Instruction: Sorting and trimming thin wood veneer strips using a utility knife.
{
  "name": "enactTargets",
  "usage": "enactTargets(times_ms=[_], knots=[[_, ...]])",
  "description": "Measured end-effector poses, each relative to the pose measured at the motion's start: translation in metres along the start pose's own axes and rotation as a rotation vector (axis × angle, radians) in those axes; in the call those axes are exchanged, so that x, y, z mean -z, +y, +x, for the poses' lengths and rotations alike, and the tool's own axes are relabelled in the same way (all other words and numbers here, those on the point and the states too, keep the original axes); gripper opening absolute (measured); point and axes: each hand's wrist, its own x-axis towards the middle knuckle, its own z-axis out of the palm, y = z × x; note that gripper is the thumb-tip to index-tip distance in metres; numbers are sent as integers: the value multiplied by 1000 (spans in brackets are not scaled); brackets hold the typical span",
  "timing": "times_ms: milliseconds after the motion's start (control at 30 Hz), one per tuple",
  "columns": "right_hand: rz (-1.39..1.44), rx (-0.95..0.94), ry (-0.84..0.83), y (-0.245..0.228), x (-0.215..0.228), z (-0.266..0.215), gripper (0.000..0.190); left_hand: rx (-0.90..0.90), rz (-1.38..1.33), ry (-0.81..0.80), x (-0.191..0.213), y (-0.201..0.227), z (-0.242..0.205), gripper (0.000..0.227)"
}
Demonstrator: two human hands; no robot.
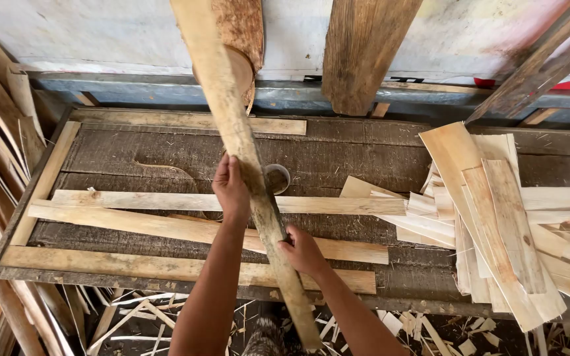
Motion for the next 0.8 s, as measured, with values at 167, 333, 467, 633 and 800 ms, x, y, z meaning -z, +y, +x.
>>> enactTargets(times_ms=[167,333,467,633,800], knots=[[-66,-68,-13,13,-28,0,22,59,229,-164,-18,17,-30,38],[16,-113,-3,16,-60,-3,24,-127,275,-373,-21,13,-53,77],[73,-21,-104,40,-84,-9,30,-276,705,-330,-7,6,-72,101],[86,-144,-185,-9,-47,-37,56,-288,995,-417,26,3,-85,102],[85,-330,-105,17,-9,-48,55,-556,1303,-516,63,-26,-91,102]])
